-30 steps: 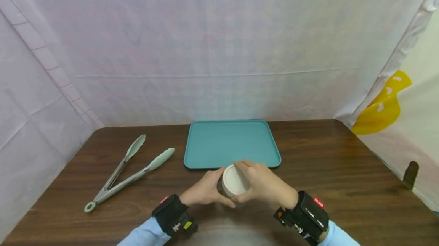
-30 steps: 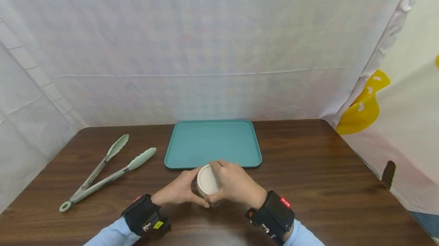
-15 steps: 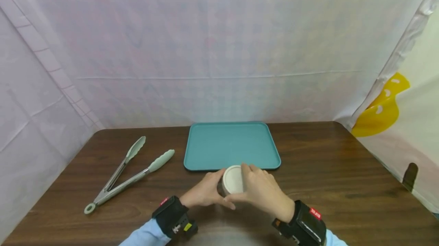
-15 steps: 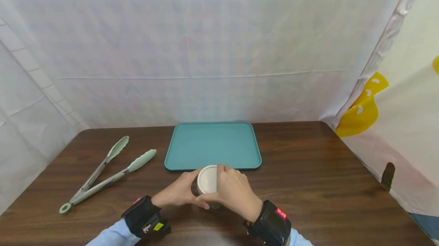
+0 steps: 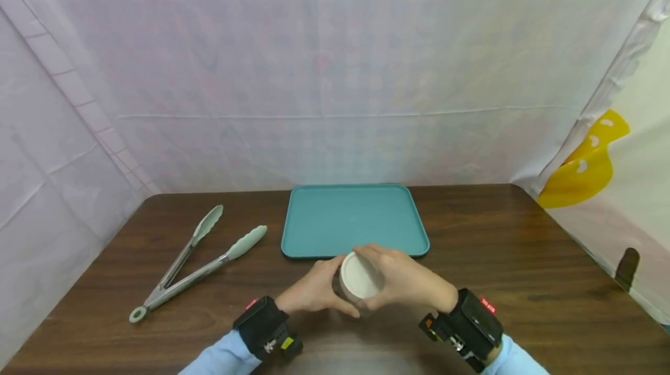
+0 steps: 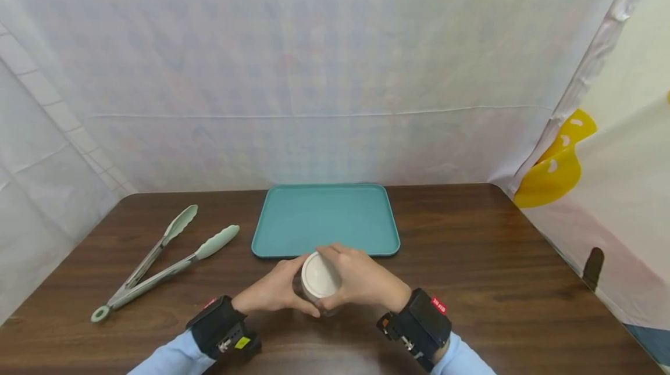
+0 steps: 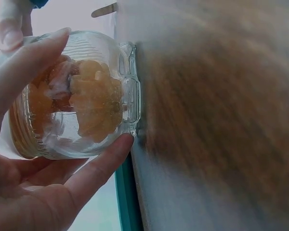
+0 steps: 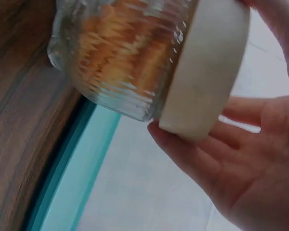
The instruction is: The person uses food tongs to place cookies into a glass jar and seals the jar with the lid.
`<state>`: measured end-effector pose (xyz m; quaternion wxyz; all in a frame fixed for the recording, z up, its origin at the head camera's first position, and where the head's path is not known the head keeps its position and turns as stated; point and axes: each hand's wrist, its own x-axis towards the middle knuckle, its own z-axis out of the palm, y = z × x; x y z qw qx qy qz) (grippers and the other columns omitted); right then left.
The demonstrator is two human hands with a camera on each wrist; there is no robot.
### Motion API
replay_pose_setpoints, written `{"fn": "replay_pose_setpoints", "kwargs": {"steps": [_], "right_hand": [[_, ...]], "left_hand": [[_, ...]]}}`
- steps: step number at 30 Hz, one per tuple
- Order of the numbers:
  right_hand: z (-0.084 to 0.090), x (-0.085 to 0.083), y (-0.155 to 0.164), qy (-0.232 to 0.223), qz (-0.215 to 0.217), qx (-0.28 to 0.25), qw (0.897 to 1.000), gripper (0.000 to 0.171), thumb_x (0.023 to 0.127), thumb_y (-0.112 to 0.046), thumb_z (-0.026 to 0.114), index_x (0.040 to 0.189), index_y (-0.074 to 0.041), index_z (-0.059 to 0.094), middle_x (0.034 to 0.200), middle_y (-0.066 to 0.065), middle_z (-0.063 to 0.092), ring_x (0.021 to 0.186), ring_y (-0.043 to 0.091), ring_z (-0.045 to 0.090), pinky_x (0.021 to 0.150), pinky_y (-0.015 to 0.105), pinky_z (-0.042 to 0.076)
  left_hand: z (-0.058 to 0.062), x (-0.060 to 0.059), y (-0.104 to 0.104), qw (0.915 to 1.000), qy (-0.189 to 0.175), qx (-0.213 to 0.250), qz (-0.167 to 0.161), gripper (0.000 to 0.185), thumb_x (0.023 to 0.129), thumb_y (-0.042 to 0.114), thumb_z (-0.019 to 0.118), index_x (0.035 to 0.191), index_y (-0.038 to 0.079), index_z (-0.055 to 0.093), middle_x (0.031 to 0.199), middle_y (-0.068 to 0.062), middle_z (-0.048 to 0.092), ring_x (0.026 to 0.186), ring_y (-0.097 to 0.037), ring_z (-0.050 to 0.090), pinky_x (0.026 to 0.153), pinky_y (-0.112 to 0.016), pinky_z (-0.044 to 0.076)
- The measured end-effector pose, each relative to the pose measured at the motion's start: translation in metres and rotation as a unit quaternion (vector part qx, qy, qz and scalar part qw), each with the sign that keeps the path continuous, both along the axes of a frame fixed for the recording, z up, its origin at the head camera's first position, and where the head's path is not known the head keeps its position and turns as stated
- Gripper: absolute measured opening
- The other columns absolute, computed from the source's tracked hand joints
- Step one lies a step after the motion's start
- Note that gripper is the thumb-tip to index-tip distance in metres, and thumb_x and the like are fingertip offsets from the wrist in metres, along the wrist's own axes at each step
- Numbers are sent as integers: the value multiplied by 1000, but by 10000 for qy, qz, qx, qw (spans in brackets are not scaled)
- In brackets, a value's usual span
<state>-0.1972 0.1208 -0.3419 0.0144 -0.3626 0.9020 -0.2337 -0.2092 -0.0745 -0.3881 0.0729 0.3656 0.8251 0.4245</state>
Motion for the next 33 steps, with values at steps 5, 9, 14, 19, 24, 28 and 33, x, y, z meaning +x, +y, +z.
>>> {"fn": "replay_pose_setpoints", "kwargs": {"steps": [5,9,14,19,24,28,33], "right_hand": [[-5,5,-4,951,-223,137,9951,73,64,-41,72,119,2,51,105,11,59,79,19,60,60,22,48],[-10,10,-9,1734,-485,257,9833,69,64,-48,70,110,3,56,92,12,61,68,17,60,53,22,47],[-17,16,-17,2498,-1052,370,9619,69,65,-53,67,101,5,59,80,12,61,60,17,59,46,22,46],[-21,21,-22,2679,-1432,377,9520,75,65,-57,67,100,8,59,81,15,62,58,20,60,44,25,47],[-11,17,-13,1133,-893,241,9892,89,65,-58,68,122,6,47,105,18,56,81,23,59,58,26,50],[-1,5,1,-331,-19,46,9994,97,64,-49,74,139,-8,28,134,15,36,110,26,46,75,31,48],[-5,-6,8,-456,567,-174,9972,89,66,-40,75,138,-10,31,132,4,40,109,20,47,76,26,46]], "left_hand": [[0,0,0,9999,-139,-54,49,88,61,26,82,132,6,36,125,-8,51,110,-20,50,90,-29,42],[0,0,0,9998,-170,-65,48,88,61,27,82,133,5,36,125,-9,51,110,-22,51,89,-30,42],[0,1,1,9998,-101,-70,137,87,59,26,83,130,4,38,122,-10,53,107,-23,52,88,-30,43],[-1,1,1,9998,-18,-82,176,86,59,25,83,129,3,40,121,-11,53,106,-23,53,88,-29,43],[-2,0,-1,9998,-126,-111,108,85,62,26,82,131,4,37,123,-10,52,109,-22,52,89,-29,43],[-1,-1,-1,9998,-62,-162,58,87,61,28,82,132,6,36,125,-8,50,111,-21,50,92,-31,41],[0,0,0,9999,-21,-102,48,90,60,29,82,134,8,35,126,-6,49,112,-20,49,93,-30,40]]}}
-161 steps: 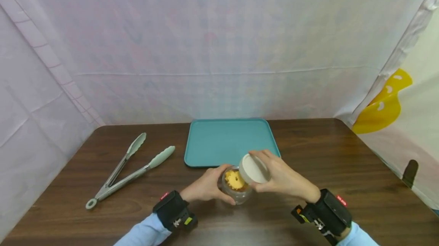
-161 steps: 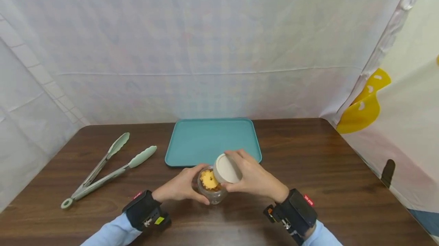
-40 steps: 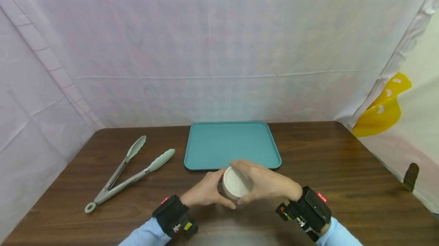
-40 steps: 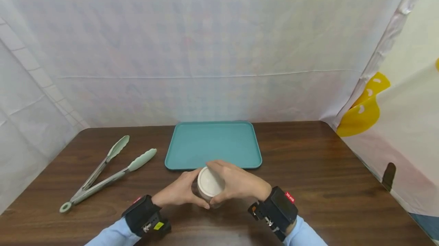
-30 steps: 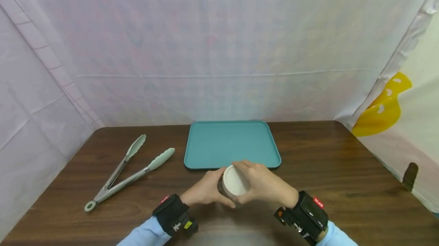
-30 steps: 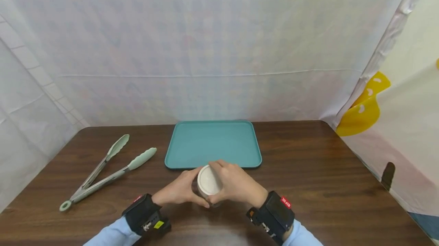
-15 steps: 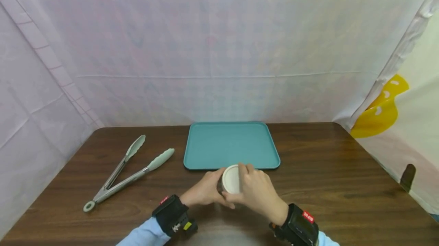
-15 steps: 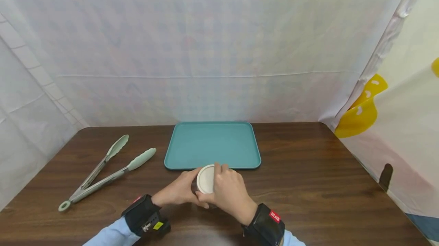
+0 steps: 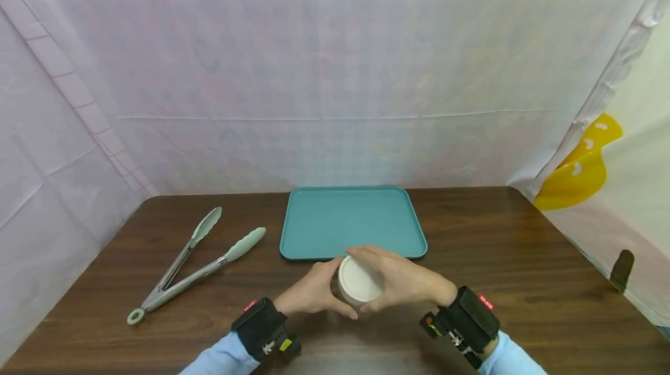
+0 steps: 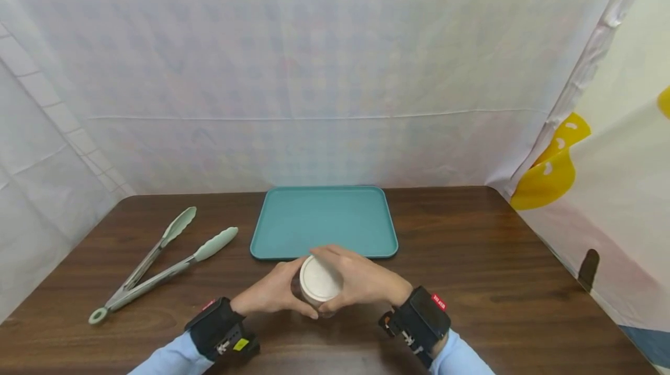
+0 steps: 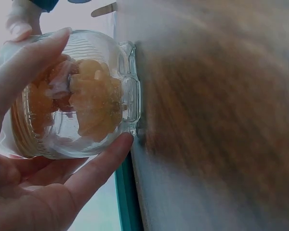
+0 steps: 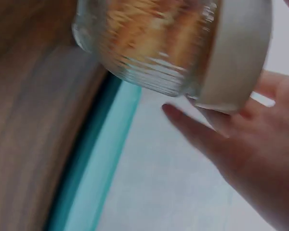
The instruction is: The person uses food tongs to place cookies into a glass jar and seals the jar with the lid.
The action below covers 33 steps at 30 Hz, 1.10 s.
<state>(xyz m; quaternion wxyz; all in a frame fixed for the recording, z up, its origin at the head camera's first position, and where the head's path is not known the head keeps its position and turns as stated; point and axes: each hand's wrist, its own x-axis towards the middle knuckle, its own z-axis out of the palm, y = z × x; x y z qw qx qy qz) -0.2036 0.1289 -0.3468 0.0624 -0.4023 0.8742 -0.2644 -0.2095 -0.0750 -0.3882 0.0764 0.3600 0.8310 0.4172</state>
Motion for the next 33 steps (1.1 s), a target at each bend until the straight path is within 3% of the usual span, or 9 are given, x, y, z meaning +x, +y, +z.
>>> {"fn": "replay_pose_setpoints", "kwargs": {"steps": [10,16,21,25,33], "right_hand": [[-13,2,-4,715,-302,-373,9963,81,63,-37,76,130,-6,43,117,4,51,97,19,55,72,24,49],[-17,10,-9,1435,-752,-371,9861,77,63,-43,75,125,-5,48,109,6,56,85,15,59,65,23,49],[-20,17,-15,2054,-1112,-288,9719,78,61,-47,74,120,-2,51,99,9,58,76,15,61,59,22,49],[-21,22,-20,2269,-1468,-225,9625,78,62,-52,72,116,0,53,95,11,59,72,17,61,55,23,48],[-33,29,-31,3030,-2494,-181,9196,73,60,-50,72,107,3,55,82,12,59,57,21,58,45,27,47]], "left_hand": [[1,1,0,9999,-144,48,-1,89,60,27,82,133,8,35,126,-6,50,112,-21,49,92,-31,40],[0,1,0,9999,-95,54,19,88,59,28,82,132,8,37,125,-6,51,112,-20,49,92,-31,40],[0,1,0,10000,12,11,64,84,58,28,83,128,5,41,120,-8,54,108,-22,52,90,-31,42],[0,2,0,10000,7,-3,98,85,58,26,83,128,3,41,119,-9,54,107,-23,52,88,-30,43],[0,5,2,9994,210,-9,283,85,60,28,82,129,3,40,117,-11,55,103,-24,55,84,-28,45]]}}
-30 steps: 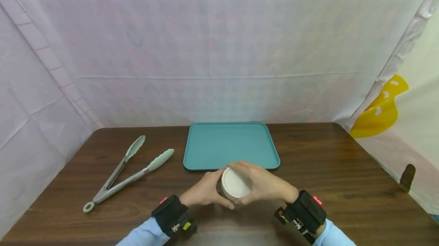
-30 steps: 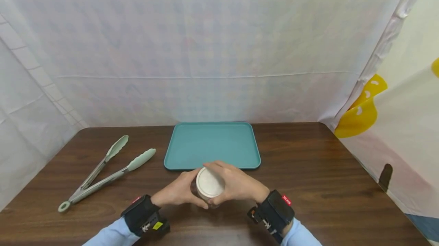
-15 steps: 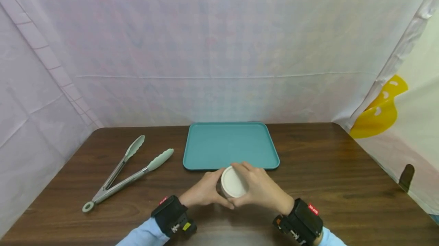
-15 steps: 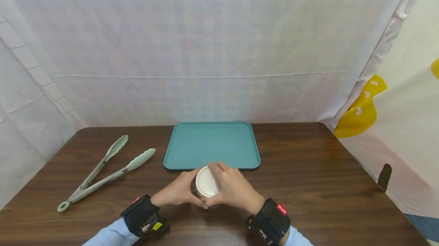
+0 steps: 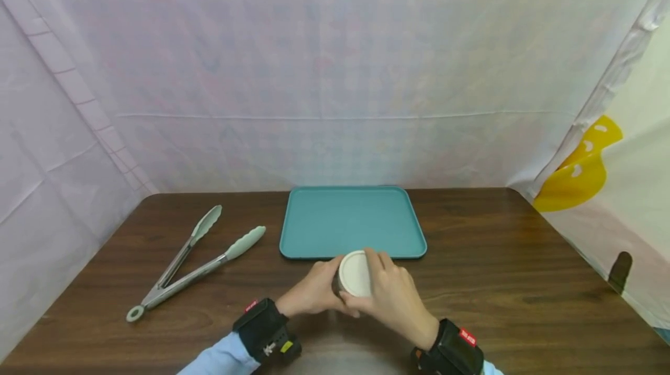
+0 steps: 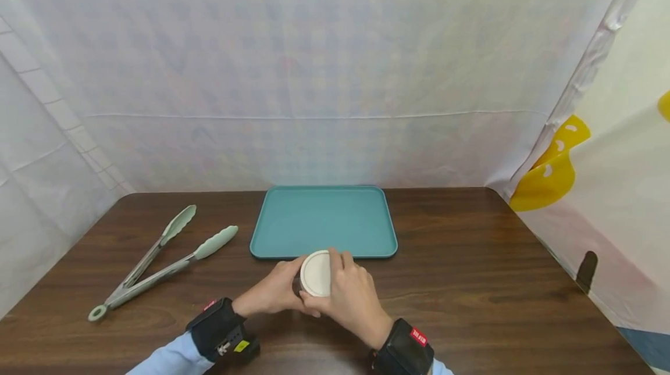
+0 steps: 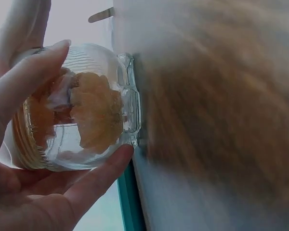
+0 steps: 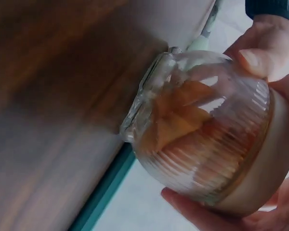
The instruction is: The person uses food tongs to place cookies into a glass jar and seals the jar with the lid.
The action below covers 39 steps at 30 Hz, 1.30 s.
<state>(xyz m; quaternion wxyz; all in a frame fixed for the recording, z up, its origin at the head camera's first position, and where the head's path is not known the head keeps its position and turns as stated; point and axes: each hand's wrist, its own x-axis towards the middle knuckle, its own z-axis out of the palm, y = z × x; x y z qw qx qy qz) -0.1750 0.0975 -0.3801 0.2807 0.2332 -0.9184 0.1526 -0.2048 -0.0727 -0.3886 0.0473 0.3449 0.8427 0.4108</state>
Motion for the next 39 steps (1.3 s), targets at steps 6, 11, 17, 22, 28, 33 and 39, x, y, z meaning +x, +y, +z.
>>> {"fn": "replay_pose_setpoints", "kwargs": {"steps": [6,11,17,22,28,33,39], "right_hand": [[7,3,0,-678,6,23,9977,82,62,-55,72,113,6,51,89,17,59,62,26,60,46,31,48],[27,-6,16,-2399,940,-75,9662,103,59,-53,75,135,1,32,122,22,46,93,29,56,66,34,50],[35,-25,32,-3025,2220,74,9269,100,64,-43,76,141,-7,23,139,13,30,116,29,42,80,35,46],[30,-28,32,-3021,2343,-36,9240,89,66,-39,76,136,-6,34,126,7,45,104,23,50,75,29,47],[22,-23,26,-2309,1998,-168,9521,82,66,-41,75,129,-1,42,114,9,54,93,19,56,69,25,49],[16,-13,19,-1299,1381,-21,9819,78,66,-51,70,119,2,50,102,13,60,80,18,60,60,22,48],[13,-2,6,-649,301,240,9971,78,64,-58,68,107,6,54,85,16,61,60,21,61,46,24,47]], "left_hand": [[0,-1,-1,9999,-34,39,-123,85,60,26,82,130,3,39,120,-11,54,105,-24,54,87,-28,44],[0,-3,-1,9998,1,13,-189,85,61,27,82,130,3,38,122,-11,52,108,-24,52,90,-31,42],[-1,-3,-1,9998,-38,36,-211,87,61,28,82,131,3,37,122,-10,52,109,-24,51,90,-31,42],[-2,-3,-1,9998,-58,25,-181,88,61,29,82,132,3,37,122,-9,52,109,-23,51,90,-31,42],[-1,-3,-1,9999,-17,27,-143,88,60,29,82,131,3,37,122,-10,52,109,-24,51,90,-32,42],[-1,-3,-2,9998,-144,-8,-148,88,60,29,82,131,3,37,122,-10,52,109,-24,51,89,-32,43],[0,-3,-1,9999,-106,-23,-73,86,58,28,83,129,4,40,119,-10,54,105,-24,53,86,-29,44]]}}
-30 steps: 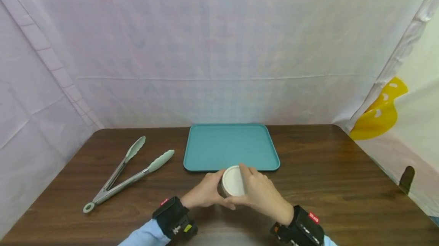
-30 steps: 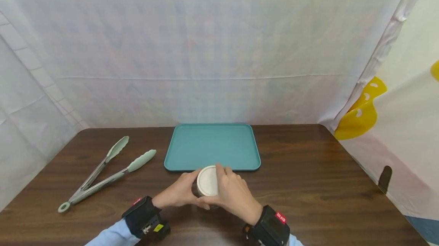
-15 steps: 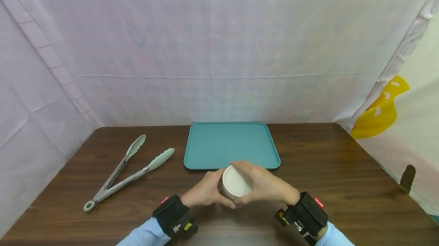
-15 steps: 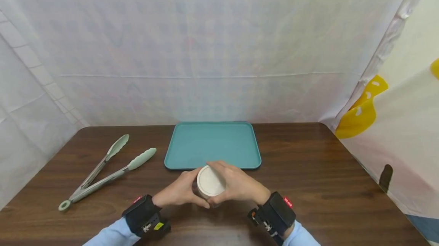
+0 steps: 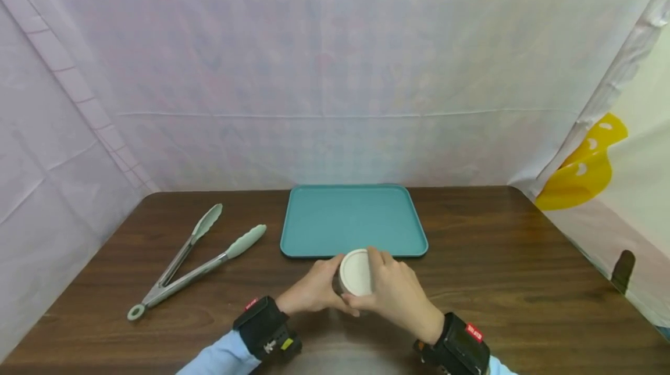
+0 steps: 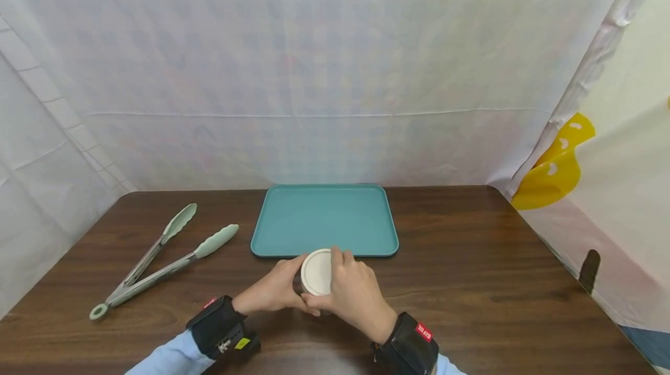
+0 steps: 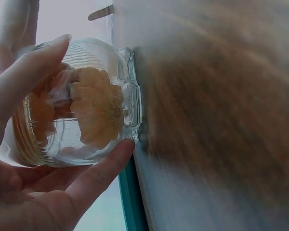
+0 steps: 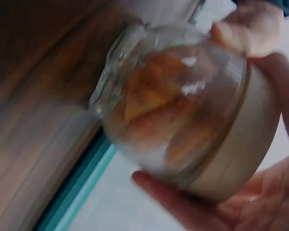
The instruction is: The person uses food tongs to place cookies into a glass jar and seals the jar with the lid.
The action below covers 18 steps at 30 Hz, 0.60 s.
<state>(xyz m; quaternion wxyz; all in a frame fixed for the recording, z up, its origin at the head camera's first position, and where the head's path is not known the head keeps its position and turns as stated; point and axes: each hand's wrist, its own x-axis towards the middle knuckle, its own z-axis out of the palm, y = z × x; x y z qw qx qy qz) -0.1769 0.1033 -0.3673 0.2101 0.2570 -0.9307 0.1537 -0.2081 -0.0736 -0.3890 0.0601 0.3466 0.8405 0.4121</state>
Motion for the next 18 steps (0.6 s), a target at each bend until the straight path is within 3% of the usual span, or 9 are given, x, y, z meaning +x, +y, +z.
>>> {"fn": "replay_pose_setpoints", "kwargs": {"steps": [4,7,9,12,16,18], "right_hand": [[4,4,-3,-115,-271,143,9995,81,63,-60,69,106,7,53,81,16,61,57,23,61,43,26,47],[10,1,3,-911,73,-79,9958,88,61,-58,70,116,7,49,95,19,60,71,23,61,51,27,49],[16,-4,9,-1564,467,-241,9863,95,60,-57,72,127,4,42,112,21,54,86,26,59,61,29,50],[20,-13,19,-2292,1274,-493,9637,100,61,-49,76,138,-4,29,133,19,38,106,29,50,73,33,49],[19,-23,27,-2653,2077,-627,9394,96,65,-39,77,140,-8,25,138,12,32,114,28,44,79,34,47],[16,-25,29,-2681,2194,-651,9358,91,67,-37,76,139,-8,27,135,9,36,111,26,45,78,31,47]], "left_hand": [[1,1,0,9999,-107,46,-27,85,60,27,82,130,4,39,120,-10,53,106,-24,53,86,-28,44],[2,0,-1,9997,-204,61,-68,84,62,26,81,130,4,37,121,-10,52,107,-24,52,88,-30,44],[2,0,-1,9997,-230,38,-86,84,62,26,81,130,5,36,122,-10,51,109,-25,51,89,-31,43],[2,-1,-1,9998,-188,-19,-69,84,62,26,82,129,4,37,122,-10,51,109,-25,51,90,-33,42],[2,-1,0,9997,-246,-15,-77,86,62,27,82,130,4,35,123,-10,50,110,-25,50,90,-35,41],[1,-1,0,9996,-255,7,-80,87,61,27,82,130,4,34,123,-11,50,110,-25,49,90,-35,41]]}}
